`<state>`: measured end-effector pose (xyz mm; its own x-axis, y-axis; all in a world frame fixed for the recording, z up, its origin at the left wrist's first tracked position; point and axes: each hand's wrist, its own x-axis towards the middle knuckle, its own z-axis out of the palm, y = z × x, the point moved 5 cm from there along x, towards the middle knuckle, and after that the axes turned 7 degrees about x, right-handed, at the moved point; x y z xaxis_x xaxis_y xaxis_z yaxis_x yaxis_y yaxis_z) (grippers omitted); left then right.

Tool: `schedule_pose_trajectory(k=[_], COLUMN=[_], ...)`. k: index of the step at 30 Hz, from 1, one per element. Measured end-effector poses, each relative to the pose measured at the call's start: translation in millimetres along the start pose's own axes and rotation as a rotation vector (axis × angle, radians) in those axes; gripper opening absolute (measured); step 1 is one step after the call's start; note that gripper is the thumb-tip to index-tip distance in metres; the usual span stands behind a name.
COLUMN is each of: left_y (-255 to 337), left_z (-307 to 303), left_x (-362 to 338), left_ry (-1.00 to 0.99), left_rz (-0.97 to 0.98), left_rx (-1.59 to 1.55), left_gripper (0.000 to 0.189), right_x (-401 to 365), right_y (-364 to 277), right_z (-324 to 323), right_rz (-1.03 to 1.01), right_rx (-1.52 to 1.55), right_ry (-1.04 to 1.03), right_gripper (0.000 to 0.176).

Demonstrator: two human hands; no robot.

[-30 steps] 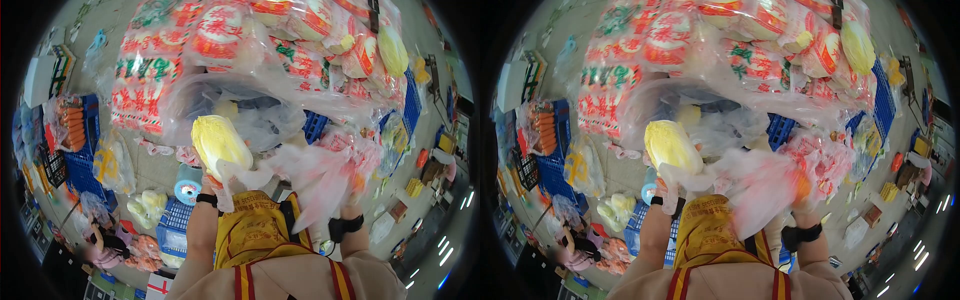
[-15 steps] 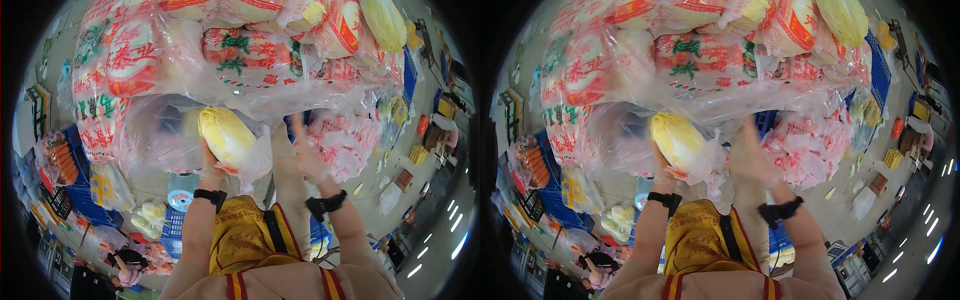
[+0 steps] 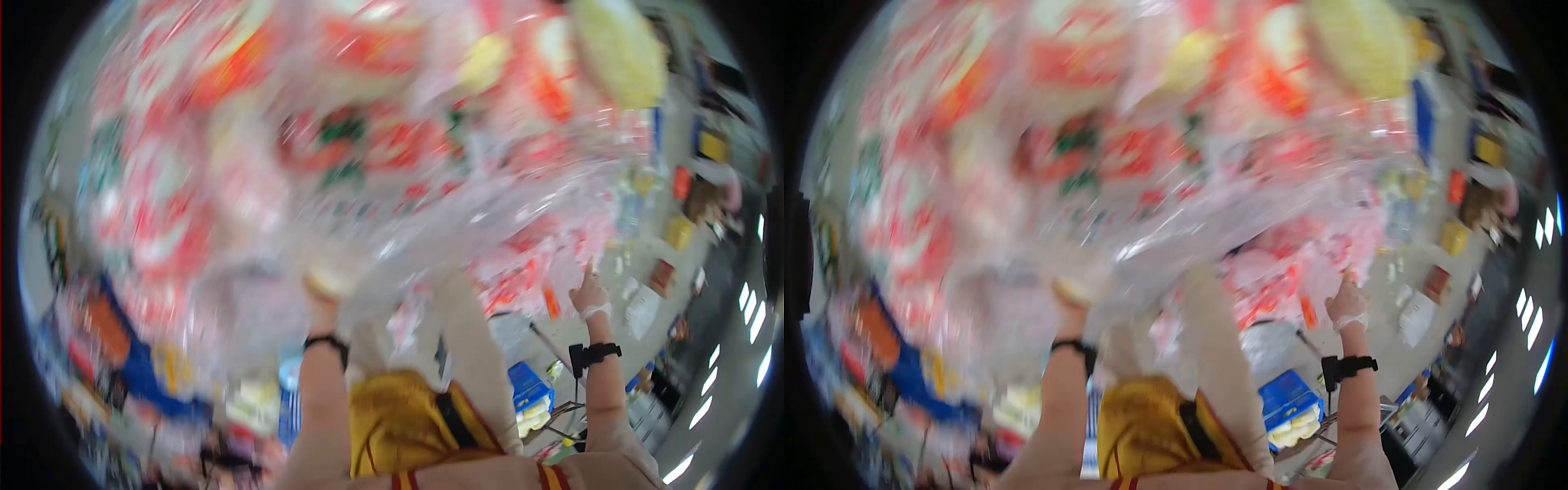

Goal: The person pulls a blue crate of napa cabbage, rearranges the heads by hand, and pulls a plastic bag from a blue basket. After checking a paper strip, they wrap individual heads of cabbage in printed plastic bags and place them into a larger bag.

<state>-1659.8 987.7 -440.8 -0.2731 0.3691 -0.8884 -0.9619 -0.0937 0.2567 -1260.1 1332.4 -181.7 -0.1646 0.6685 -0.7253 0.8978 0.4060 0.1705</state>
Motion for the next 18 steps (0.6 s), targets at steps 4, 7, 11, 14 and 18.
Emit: schedule_pose_trajectory(k=[4,7,11,14,18], left_y=[-27.2,-25.8,-20.1,-13.4,2.3], left_z=[-72.6,-56.6,-54.7,-45.1,-15.8], left_x=[52.6,64.9,60.4,49.5,24.6], left_ry=[0.177,0.287,0.387,0.415,0.395], left_rz=[-0.141,-0.157,-0.194,-0.211,-0.183], left_rx=[0.144,0.297,0.442,0.551,0.693], left_gripper=[0.052,0.051,0.05,0.049,0.047], right_x=[-3.4,-5.9,35.4,88.5,148.8], right_y=[60.2,7.3,-74.3,-97.9,-107.3], right_z=[-116.2,-258.5,-364.1,-397.1,-382.4], right_rz=[0.189,-0.024,-0.244,-0.265,-0.42], right_rx=[0.973,1.168,1.155,1.19,1.485], right_ry=[0.541,0.792,0.643,0.51,0.051], right_gripper=[0.068,0.07,0.078,0.081,0.086])
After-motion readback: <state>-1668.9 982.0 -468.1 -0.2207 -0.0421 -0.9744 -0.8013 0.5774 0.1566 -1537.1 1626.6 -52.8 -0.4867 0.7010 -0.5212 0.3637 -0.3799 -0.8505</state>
